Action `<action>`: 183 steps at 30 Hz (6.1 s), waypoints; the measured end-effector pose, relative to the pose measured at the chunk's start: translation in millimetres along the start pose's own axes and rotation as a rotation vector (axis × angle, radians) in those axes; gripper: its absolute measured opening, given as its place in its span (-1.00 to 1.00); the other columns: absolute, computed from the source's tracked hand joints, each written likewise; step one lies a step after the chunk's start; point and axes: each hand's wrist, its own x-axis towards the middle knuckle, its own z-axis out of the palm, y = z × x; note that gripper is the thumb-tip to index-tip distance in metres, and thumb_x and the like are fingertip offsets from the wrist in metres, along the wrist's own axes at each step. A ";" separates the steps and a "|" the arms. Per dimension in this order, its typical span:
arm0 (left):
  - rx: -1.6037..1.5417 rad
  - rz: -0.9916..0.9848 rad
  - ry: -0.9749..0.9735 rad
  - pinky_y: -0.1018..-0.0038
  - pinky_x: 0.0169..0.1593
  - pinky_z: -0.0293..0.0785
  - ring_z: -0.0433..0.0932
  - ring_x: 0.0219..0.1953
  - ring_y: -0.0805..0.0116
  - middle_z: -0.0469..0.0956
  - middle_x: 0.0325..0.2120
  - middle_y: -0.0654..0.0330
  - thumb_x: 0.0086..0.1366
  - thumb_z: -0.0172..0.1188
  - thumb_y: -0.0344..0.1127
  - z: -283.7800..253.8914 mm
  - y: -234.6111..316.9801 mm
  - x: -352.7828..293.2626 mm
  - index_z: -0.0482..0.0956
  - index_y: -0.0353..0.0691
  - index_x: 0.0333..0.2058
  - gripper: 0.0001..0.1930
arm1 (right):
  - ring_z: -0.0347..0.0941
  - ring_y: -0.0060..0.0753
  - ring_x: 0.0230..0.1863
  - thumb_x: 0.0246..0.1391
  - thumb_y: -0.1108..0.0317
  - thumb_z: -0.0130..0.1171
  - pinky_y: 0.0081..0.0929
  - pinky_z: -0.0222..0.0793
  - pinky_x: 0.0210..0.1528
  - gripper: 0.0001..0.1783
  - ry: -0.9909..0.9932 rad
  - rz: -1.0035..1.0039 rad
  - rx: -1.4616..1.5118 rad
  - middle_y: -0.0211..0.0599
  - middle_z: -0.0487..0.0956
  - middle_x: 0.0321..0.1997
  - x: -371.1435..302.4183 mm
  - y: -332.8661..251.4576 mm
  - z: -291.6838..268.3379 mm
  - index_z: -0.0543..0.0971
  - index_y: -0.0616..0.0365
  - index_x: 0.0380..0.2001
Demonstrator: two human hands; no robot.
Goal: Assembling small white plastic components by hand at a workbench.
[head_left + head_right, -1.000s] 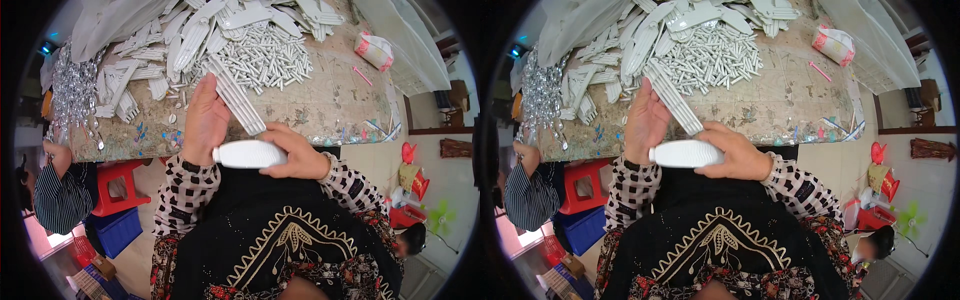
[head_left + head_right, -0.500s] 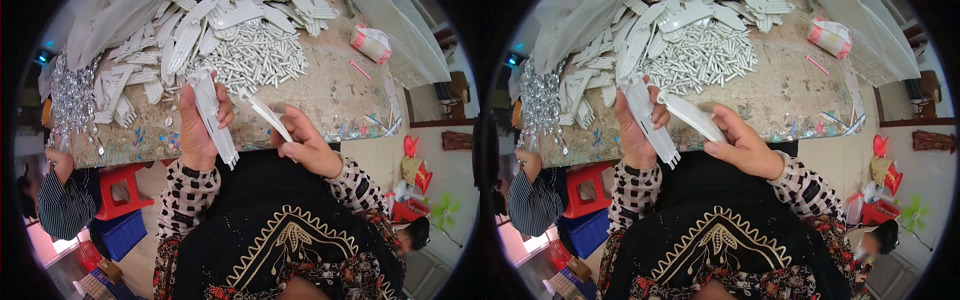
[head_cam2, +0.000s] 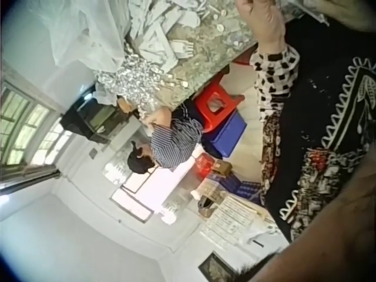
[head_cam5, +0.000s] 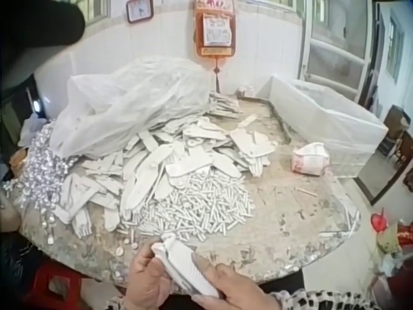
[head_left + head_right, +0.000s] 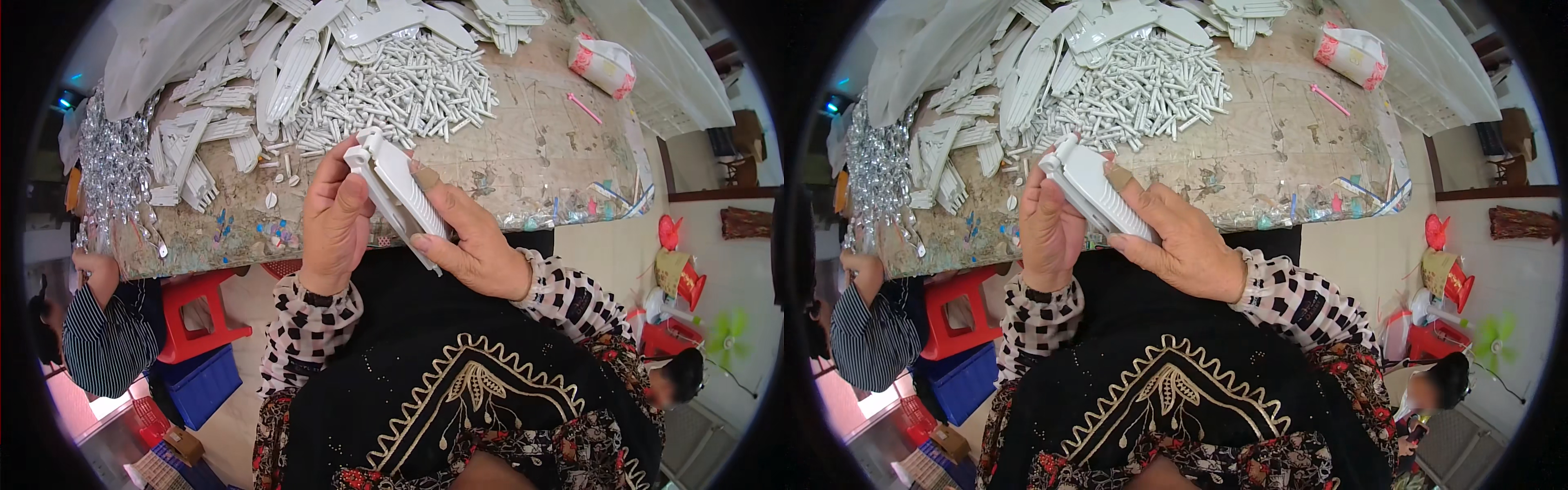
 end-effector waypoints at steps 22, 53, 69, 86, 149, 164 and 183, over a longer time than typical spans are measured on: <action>0.096 -0.069 -0.015 0.34 0.18 0.34 0.50 0.05 0.19 0.50 -0.02 -0.12 0.32 0.16 -0.20 -2.1 8.4 -7.9 0.28 -0.44 0.15 -0.45 | 0.49 -0.12 -0.41 -0.01 0.21 0.29 -0.41 0.42 -0.30 -0.21 0.018 -0.012 -0.208 -0.12 0.52 -0.35 -5.0 -6.7 -11.5 0.26 0.04 0.30; 0.703 -0.176 -0.468 0.39 -0.17 0.47 0.61 -0.27 0.13 0.57 -0.32 -0.05 0.13 0.24 -0.34 19.5 2.1 -19.3 0.03 -0.22 0.32 -0.19 | 0.37 -0.15 -0.35 0.00 0.38 0.24 -0.33 0.25 -0.28 -0.77 -0.039 -0.306 -0.307 -0.22 0.47 -0.38 0.5 -15.5 -47.1 0.53 0.21 -0.26; 0.893 -0.327 -0.440 0.30 -0.24 0.47 0.59 -0.34 -0.01 0.57 -0.39 -0.08 0.18 0.22 -0.25 -15.0 4.9 -49.8 0.42 -0.31 0.00 -0.56 | 0.40 -0.34 -0.29 0.08 0.39 0.20 -0.46 0.30 -0.20 -0.81 -0.133 -0.066 -0.051 -0.26 0.46 -0.36 19.3 12.9 -41.6 0.51 0.24 -0.26; 1.864 -0.188 -0.216 0.08 -0.44 0.44 0.53 -0.55 -0.11 0.51 -0.63 -0.08 0.12 0.08 -0.42 -33.5 25.7 -38.2 0.36 -0.35 -0.14 -0.69 | 0.41 -0.06 -0.28 0.03 0.36 0.17 -0.19 0.34 -0.26 -0.82 0.274 -0.172 -0.834 -0.16 0.41 -0.37 74.0 90.6 1.4 0.53 0.16 -0.28; 1.740 -0.293 -0.364 0.06 -0.36 0.45 0.55 -0.48 -0.12 0.53 -0.59 -0.11 0.13 0.14 -0.35 -30.9 27.7 -24.9 0.38 -0.34 -0.27 -0.77 | 0.52 0.04 -0.23 0.23 0.07 -0.09 -0.08 0.39 -0.18 -0.62 -0.230 0.148 -0.476 -0.10 0.60 -0.33 135.1 57.7 46.4 0.58 0.12 -0.35; 0.904 -0.386 -0.098 0.33 -0.21 0.51 0.61 -0.27 0.20 0.59 -0.36 -0.01 0.26 0.14 -0.28 -48.6 19.8 -23.3 0.37 -0.35 -0.02 -0.63 | 0.46 -0.58 -0.37 0.30 0.02 -0.06 -0.58 0.42 -0.27 -0.60 0.092 0.432 0.624 -0.37 0.53 -0.35 46.0 51.5 -5.9 0.41 0.17 -0.11; 0.042 -0.484 -0.207 0.34 0.10 0.39 0.46 0.07 0.21 0.45 0.03 -0.03 0.34 0.07 0.05 43.5 -57.8 4.9 0.06 -0.28 0.28 -0.28 | 0.49 -0.18 -0.55 0.22 0.22 0.09 -0.35 0.38 -0.49 -0.62 0.517 0.257 -0.274 -0.05 0.55 -0.40 -101.5 52.8 -47.3 0.38 0.27 -0.03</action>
